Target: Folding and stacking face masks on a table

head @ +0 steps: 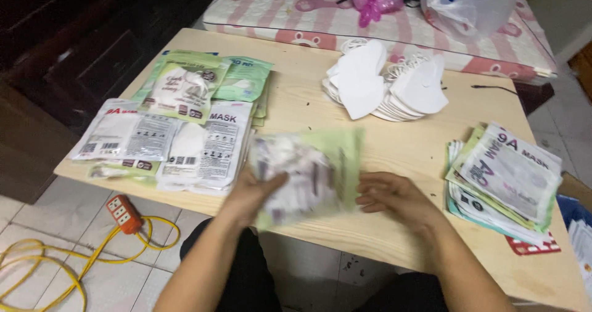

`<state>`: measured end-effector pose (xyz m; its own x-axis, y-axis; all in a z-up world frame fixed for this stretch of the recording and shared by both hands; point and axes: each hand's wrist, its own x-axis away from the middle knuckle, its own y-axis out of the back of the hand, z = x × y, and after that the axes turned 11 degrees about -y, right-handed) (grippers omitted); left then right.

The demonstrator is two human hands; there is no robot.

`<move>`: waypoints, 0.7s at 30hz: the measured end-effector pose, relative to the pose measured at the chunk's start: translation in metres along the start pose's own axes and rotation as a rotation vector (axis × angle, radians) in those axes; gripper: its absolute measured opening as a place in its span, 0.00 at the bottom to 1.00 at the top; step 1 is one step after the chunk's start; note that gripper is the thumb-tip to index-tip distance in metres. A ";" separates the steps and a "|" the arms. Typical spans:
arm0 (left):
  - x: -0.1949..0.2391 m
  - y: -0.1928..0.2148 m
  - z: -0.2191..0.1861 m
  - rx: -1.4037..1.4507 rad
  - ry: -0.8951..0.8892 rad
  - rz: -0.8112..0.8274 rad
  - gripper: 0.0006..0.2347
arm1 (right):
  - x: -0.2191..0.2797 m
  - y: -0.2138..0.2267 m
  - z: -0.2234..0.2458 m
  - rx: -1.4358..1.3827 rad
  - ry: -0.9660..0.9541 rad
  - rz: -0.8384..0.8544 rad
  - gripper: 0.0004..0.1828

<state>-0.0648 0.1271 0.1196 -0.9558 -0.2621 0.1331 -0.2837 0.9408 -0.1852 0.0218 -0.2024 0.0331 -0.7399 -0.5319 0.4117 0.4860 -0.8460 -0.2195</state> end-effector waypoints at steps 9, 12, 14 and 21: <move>0.006 0.131 -0.046 -1.109 -1.182 -0.117 0.30 | 0.012 -0.006 0.020 0.042 0.048 -0.238 0.22; -0.003 0.171 -0.018 -1.446 -1.227 -0.155 0.31 | 0.015 -0.010 0.020 0.090 -0.001 -0.219 0.22; -0.003 0.188 -0.008 -1.661 -1.143 -0.190 0.32 | 0.014 -0.010 0.018 0.119 -0.024 -0.217 0.22; 0.003 0.229 0.006 -1.960 -0.961 -0.286 0.27 | 0.010 -0.008 0.014 0.147 -0.043 -0.209 0.22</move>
<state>-0.1331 0.3408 0.0712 -0.8275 0.1915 -0.5278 -0.5610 -0.3237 0.7619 0.0170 -0.2008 0.0516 -0.8126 -0.3415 0.4722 0.3891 -0.9212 0.0034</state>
